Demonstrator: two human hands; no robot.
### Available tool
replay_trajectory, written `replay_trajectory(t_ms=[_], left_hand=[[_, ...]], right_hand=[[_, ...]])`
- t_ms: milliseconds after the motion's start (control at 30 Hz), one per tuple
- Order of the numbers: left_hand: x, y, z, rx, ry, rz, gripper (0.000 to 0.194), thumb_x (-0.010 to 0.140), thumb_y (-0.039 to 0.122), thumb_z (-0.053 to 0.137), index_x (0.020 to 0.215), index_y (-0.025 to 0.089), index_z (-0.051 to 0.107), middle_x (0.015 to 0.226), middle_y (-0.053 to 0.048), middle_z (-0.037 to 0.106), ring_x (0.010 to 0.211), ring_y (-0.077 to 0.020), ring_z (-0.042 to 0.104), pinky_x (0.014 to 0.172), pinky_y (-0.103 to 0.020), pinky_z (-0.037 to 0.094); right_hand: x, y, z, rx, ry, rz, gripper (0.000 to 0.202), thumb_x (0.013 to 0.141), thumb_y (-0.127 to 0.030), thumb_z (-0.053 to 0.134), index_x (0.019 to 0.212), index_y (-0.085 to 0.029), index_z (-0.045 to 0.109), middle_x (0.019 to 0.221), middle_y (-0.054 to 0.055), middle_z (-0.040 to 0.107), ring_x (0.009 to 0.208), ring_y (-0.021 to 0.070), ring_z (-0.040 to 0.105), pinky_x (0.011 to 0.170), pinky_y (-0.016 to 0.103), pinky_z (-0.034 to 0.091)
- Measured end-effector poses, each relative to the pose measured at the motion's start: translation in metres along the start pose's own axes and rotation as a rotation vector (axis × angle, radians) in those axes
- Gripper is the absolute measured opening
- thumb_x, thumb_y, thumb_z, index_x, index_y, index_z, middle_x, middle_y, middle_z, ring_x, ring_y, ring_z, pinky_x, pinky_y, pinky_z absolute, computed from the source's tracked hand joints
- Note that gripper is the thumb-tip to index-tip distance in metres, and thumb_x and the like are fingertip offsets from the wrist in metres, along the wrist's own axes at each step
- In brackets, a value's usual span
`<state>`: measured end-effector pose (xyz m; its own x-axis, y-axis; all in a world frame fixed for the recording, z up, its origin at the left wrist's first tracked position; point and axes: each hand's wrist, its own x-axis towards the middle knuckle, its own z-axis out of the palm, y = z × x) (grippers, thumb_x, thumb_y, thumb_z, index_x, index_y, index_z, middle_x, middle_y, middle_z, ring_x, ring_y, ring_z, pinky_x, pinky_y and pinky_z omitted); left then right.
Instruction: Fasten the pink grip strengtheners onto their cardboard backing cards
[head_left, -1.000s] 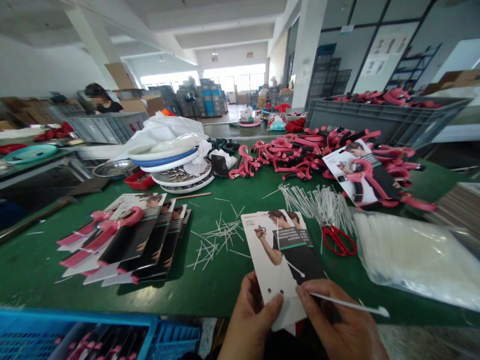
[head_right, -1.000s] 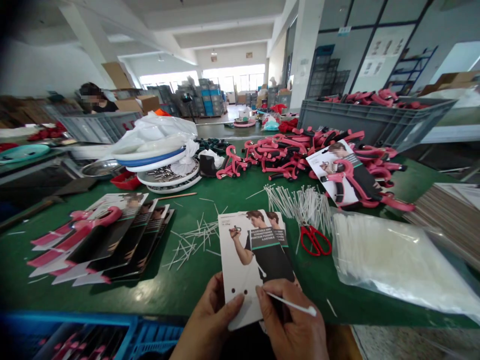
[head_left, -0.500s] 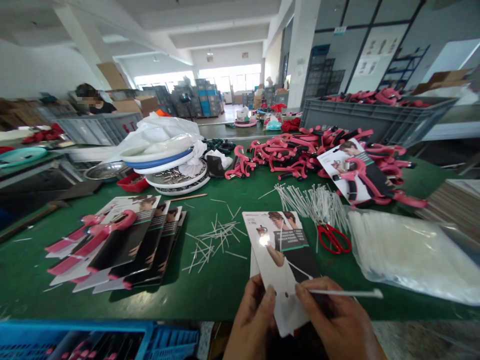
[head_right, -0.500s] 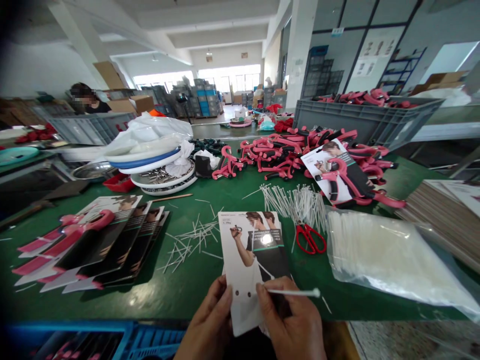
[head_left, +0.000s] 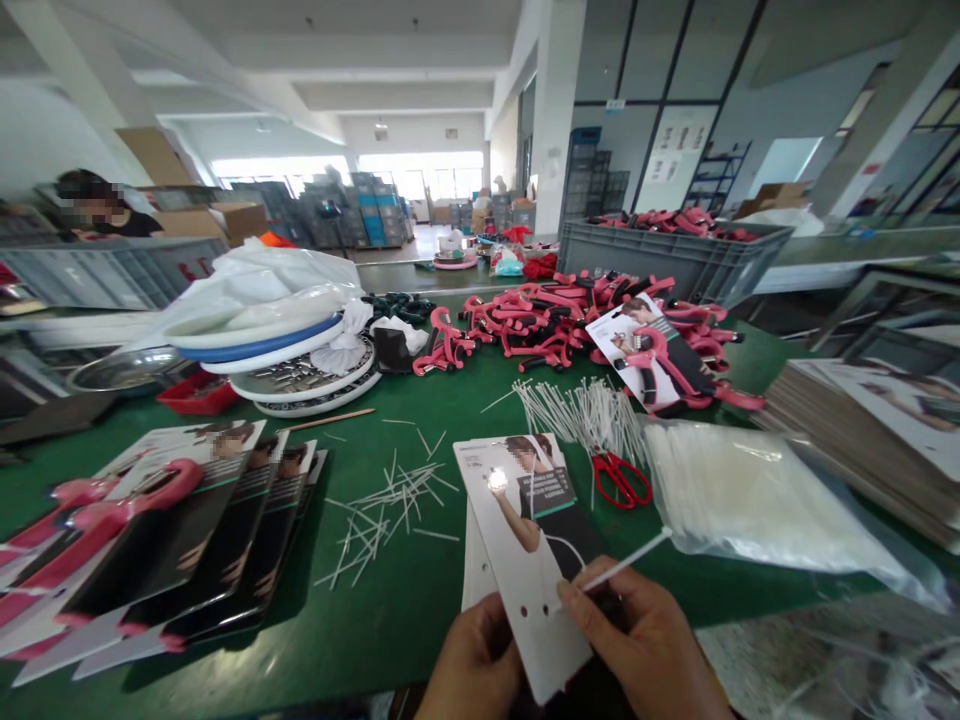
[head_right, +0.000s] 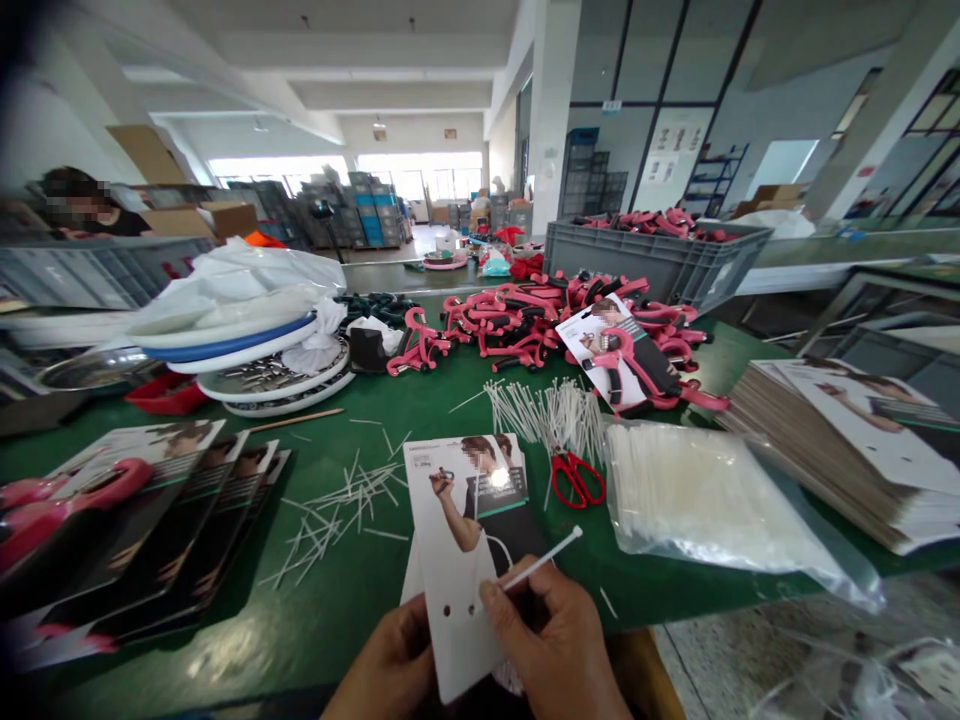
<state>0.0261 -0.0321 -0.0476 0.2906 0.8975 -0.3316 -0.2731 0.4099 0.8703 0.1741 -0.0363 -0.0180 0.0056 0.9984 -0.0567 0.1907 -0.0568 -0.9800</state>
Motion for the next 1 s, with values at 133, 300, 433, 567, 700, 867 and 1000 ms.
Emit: replay_trajectory(t_ms=[133,300,433,567,700,867,1000], left_hand=[[-0.003,0.003,-0.011,-0.036,-0.053,-0.071,0.047,0.060,0.045,0.076,0.094,0.014,0.070,0.086,-0.011,0.073,0.067,-0.0192,0.065,0.059,-0.025,0.048],[-0.015,0.013,-0.019,-0.258,0.008,-0.211,0.045,0.054,0.038,0.082,0.090,0.015,0.069,0.070,-0.006,0.073,0.060,-0.0189,0.066,0.052,-0.022,0.046],[-0.022,0.019,-0.015,-0.349,0.088,-0.135,0.045,0.057,0.035,0.081,0.094,0.016,0.066,0.082,-0.008,0.073,0.071,-0.0212,0.067,0.063,-0.027,0.049],[-0.021,0.014,-0.011,-0.334,0.165,0.001,0.032,0.064,0.036,0.077,0.084,0.018,0.061,0.073,-0.002,0.070,0.060,-0.0143,0.062,0.058,-0.024,0.046],[-0.016,0.004,-0.005,-0.366,0.192,0.084,0.034,0.061,0.040,0.078,0.074,0.017,0.057,0.065,0.000,0.067,0.054,-0.0119,0.059,0.053,-0.021,0.043],[-0.015,-0.001,-0.001,-0.443,0.159,0.153,0.041,0.056,0.039,0.081,0.086,0.016,0.065,0.072,-0.005,0.070,0.060,-0.0154,0.063,0.057,-0.024,0.046],[-0.013,-0.001,-0.001,-0.347,0.223,0.247,0.026,0.061,0.038,0.078,0.069,0.016,0.068,0.066,-0.003,0.069,0.055,-0.0123,0.058,0.052,-0.021,0.045]], right_hand=[[0.004,-0.001,-0.019,0.066,0.148,-0.061,0.030,0.077,-0.044,0.061,0.062,-0.019,0.056,0.053,-0.005,0.047,0.048,0.0090,0.043,0.046,0.019,0.038],[0.010,-0.003,-0.036,0.143,0.169,-0.034,0.035,0.078,-0.046,0.060,0.058,-0.019,0.052,0.050,-0.005,0.048,0.046,0.0080,0.044,0.047,0.019,0.038],[0.007,-0.007,-0.029,0.203,0.124,0.025,0.039,0.076,-0.050,0.061,0.055,-0.018,0.051,0.050,-0.004,0.048,0.045,0.0079,0.044,0.044,0.019,0.037],[0.001,-0.004,-0.018,0.284,0.113,0.100,0.038,0.075,-0.049,0.062,0.057,-0.018,0.051,0.052,-0.005,0.048,0.045,0.0071,0.044,0.044,0.018,0.035],[-0.001,0.005,-0.010,0.272,0.076,0.215,0.040,0.076,-0.053,0.059,0.060,-0.018,0.051,0.050,-0.005,0.050,0.040,0.0062,0.043,0.036,0.016,0.027],[0.002,0.010,-0.009,0.309,0.077,0.250,0.040,0.074,-0.055,0.060,0.062,-0.018,0.052,0.051,-0.004,0.052,0.040,0.0069,0.047,0.034,0.015,0.028],[0.004,0.006,-0.011,0.377,0.087,0.360,0.037,0.069,-0.052,0.065,0.062,-0.018,0.052,0.048,-0.005,0.050,0.037,0.0060,0.044,0.033,0.014,0.022]])
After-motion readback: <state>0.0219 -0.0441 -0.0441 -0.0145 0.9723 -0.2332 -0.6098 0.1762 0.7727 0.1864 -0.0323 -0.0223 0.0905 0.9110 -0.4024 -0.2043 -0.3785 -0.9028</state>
